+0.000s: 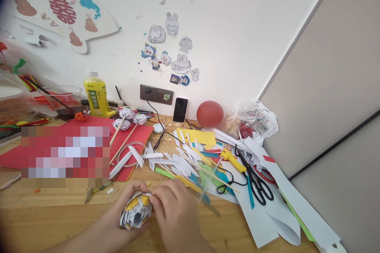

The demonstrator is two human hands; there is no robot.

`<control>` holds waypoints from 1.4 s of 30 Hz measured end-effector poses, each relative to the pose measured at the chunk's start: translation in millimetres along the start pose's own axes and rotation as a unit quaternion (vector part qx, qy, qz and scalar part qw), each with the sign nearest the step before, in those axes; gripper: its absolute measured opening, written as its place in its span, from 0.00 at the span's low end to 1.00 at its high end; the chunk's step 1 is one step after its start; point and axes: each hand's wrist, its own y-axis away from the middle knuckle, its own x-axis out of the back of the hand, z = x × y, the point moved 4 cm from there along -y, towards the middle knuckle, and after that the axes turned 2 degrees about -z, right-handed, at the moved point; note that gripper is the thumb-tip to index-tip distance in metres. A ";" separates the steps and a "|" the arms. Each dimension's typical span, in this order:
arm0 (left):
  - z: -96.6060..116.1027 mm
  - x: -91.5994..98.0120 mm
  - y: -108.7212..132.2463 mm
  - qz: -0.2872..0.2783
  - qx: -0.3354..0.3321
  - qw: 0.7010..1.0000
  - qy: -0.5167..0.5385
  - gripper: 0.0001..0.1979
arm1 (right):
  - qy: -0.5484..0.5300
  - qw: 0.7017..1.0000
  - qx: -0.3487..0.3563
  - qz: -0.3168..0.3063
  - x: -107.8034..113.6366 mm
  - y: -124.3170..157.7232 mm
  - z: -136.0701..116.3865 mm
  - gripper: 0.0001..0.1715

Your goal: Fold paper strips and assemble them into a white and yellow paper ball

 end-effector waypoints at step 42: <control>4.9 -1.9 -2.6 0.012 -0.049 0.980 -0.191 0.15 | 0.103 0.992 0.073 -0.026 -7.1 0.3 3.1 0.09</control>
